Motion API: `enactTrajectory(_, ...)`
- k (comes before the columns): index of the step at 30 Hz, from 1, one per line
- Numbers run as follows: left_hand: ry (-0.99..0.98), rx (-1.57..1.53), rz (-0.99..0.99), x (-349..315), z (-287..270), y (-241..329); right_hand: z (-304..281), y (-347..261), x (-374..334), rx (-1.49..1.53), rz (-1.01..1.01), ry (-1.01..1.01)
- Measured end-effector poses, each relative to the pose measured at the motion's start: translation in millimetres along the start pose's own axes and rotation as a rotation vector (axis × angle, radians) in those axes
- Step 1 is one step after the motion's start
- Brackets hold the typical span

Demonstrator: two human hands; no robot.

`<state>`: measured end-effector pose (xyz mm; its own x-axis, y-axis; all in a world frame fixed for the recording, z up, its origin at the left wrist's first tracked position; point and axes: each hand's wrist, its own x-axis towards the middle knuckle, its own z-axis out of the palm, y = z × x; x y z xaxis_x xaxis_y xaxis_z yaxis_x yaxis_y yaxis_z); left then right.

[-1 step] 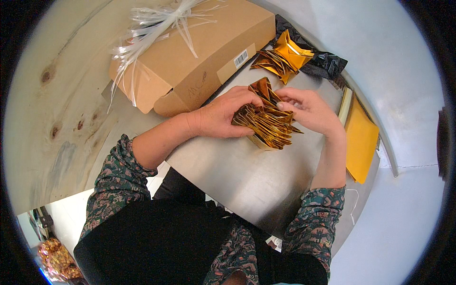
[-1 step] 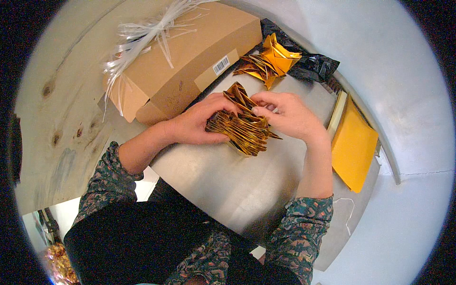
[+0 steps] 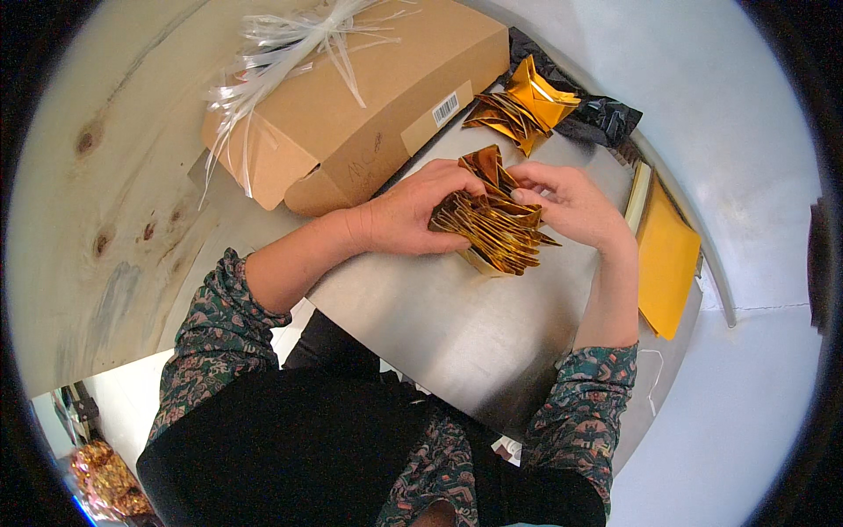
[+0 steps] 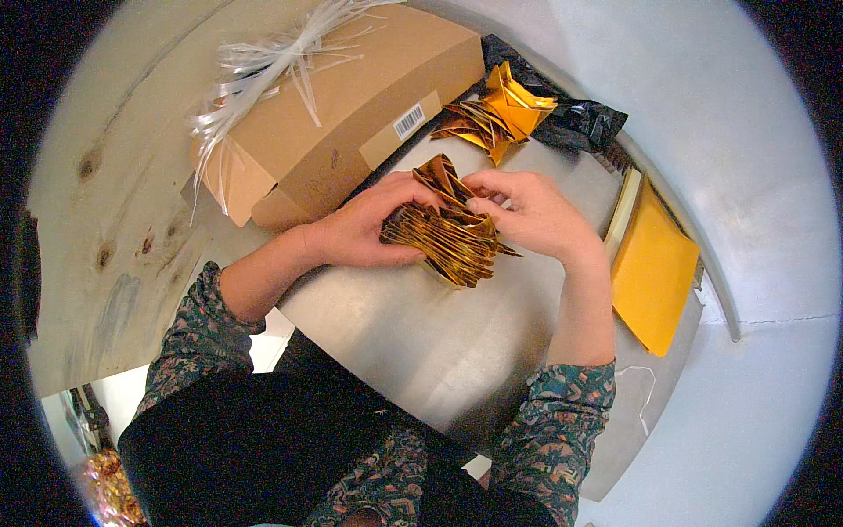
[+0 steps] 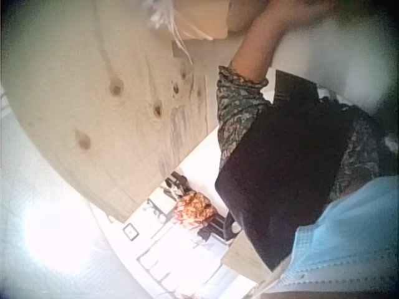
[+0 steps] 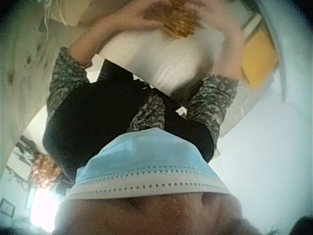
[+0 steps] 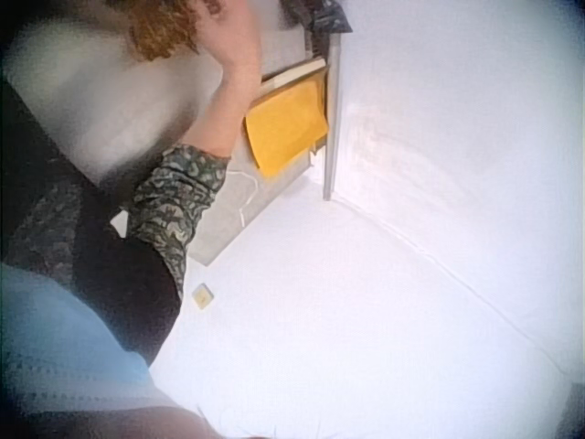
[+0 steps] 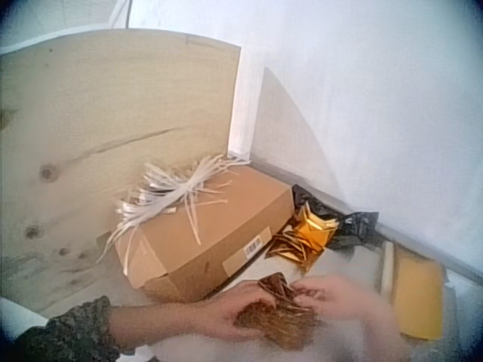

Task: The person gathers small gold pouches on a table, aligns them into a stack, and secures the stack with a white twist tie. The person then adjusts the tie and holds the finished bundle.

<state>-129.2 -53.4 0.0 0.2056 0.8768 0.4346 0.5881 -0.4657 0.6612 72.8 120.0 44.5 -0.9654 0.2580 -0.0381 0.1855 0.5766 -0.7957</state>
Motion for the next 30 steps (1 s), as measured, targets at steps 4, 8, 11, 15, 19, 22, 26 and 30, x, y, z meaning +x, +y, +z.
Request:
enactTrajectory(4, 0.007, -0.014, -0.125, -2, 1, 1, -1, -4, 1, 0.056, 0.041, 0.022)
enactTrajectory(8, 0.02, 0.004, -0.135, -2, 2, 0, -6, -18, -9, 0.172, 0.13, -0.078)
enactTrajectory(11, 0.047, 0.047, -0.116, -2, 4, -1, -2, -28, -11, 0.11, -0.006, -0.176)
enactTrajectory(15, 0.089, 0.05, -0.137, -3, 5, 1, 13, -36, -11, -0.165, -0.051, -0.054)
enactTrajectory(19, 0.201, 0.139, -0.034, -2, 6, 5, 15, -40, -11, -0.216, 0.103, -0.065)
enactTrajectory(22, 0.253, 0.134, -0.148, -3, 8, 7, 15, -42, -14, -0.265, 0.148, -0.072)
enactTrajectory(26, 0.294, -0.181, -0.404, -1, 17, 7, 27, -44, -21, -0.264, 0.182, 0.031)
enactTrajectory(30, 0.384, -0.233, -0.451, 7, 37, 7, 47, -44, -23, -0.272, 0.144, 0.22)
